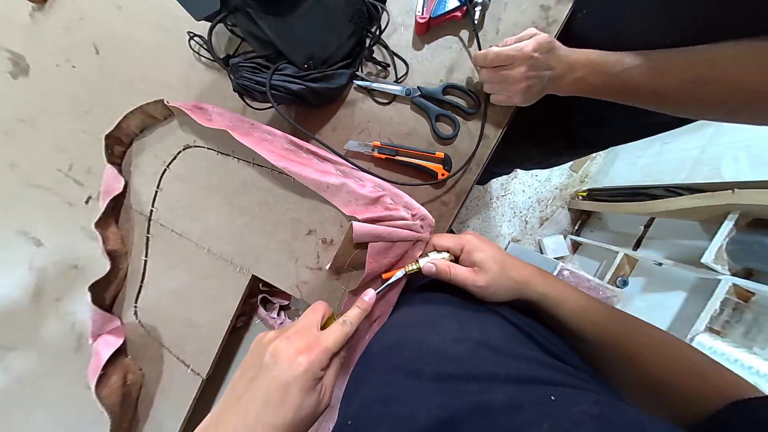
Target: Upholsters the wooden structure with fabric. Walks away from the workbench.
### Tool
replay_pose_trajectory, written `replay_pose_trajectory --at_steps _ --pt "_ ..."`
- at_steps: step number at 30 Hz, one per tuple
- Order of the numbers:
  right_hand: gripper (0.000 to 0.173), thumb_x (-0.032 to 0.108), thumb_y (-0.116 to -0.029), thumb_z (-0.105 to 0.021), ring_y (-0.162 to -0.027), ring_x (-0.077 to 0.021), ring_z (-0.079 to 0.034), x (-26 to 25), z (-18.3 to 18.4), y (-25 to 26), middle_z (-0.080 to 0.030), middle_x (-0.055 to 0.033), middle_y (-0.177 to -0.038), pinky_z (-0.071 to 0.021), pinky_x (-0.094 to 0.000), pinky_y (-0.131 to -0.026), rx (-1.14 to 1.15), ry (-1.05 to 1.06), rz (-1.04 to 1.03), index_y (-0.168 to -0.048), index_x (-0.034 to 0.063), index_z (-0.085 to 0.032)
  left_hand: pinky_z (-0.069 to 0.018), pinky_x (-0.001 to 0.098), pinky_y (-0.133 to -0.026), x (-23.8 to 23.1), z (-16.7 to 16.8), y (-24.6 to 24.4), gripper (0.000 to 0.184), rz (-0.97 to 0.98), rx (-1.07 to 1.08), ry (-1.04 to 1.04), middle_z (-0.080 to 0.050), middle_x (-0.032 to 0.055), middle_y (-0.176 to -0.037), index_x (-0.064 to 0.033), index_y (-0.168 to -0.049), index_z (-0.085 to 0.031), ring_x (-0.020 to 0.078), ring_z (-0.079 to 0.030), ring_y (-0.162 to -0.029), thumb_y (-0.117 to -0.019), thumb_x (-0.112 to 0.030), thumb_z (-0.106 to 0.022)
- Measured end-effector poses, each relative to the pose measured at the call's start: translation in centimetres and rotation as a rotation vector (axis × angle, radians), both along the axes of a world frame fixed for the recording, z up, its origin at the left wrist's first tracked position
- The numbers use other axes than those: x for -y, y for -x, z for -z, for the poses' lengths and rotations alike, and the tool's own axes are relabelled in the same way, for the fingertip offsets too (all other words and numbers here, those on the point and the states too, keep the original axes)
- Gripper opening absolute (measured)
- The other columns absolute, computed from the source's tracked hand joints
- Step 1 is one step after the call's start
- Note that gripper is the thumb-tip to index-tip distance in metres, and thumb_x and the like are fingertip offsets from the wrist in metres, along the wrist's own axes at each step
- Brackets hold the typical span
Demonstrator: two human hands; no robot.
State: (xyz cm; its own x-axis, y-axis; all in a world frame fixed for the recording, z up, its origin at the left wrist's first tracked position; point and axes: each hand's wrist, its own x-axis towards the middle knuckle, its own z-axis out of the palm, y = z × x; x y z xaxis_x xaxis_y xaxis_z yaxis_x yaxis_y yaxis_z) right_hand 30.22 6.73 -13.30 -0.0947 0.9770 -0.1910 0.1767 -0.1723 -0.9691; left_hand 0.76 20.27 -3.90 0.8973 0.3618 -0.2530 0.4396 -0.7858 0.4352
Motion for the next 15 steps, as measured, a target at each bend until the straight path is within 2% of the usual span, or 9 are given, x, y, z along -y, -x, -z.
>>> replay_pose_trajectory --at_steps 6,11,15 --pt "0.025 0.035 -0.1047 -0.056 -0.055 -0.0022 -0.054 -0.1 -0.1 -0.1 -0.058 0.0084 -0.066 -0.0458 -0.0237 -0.048 0.002 0.000 -0.009 -0.093 0.0162 -0.067 -0.0399 0.0350 -0.041 -1.4 0.7 0.0 0.047 0.081 0.022 0.034 -0.055 0.0019 -0.076 -0.0424 -0.149 -0.053 0.0160 -0.052 -0.052 -0.1064 -0.029 -0.039" --pt "0.025 0.035 -0.1053 -0.055 -0.054 -0.0026 -0.053 -0.1 -0.1 -0.1 -0.057 0.0083 -0.065 -0.0457 -0.0240 -0.047 0.015 0.018 -0.029 -0.094 0.0160 -0.067 -0.0369 0.0337 -0.039 -2.1 0.6 -0.8 0.050 0.196 -0.002 -0.006 -0.053 0.0022 -0.076 -0.0385 -0.151 -0.052 0.0159 -0.048 -0.049 -0.1042 -0.024 -0.040" --pt "0.025 0.034 -0.1052 -0.055 -0.055 -0.0027 -0.054 0.2 0.3 -0.2 -0.058 0.0077 -0.066 -0.0469 -0.0240 -0.049 0.003 0.032 -0.022 -0.095 0.0152 -0.067 -0.0385 0.0335 -0.039 -2.3 1.5 -1.4 0.050 0.216 0.007 0.050 -0.052 0.0025 -0.074 -0.0359 -0.151 -0.053 0.0156 -0.049 -0.048 -0.1033 -0.023 -0.041"
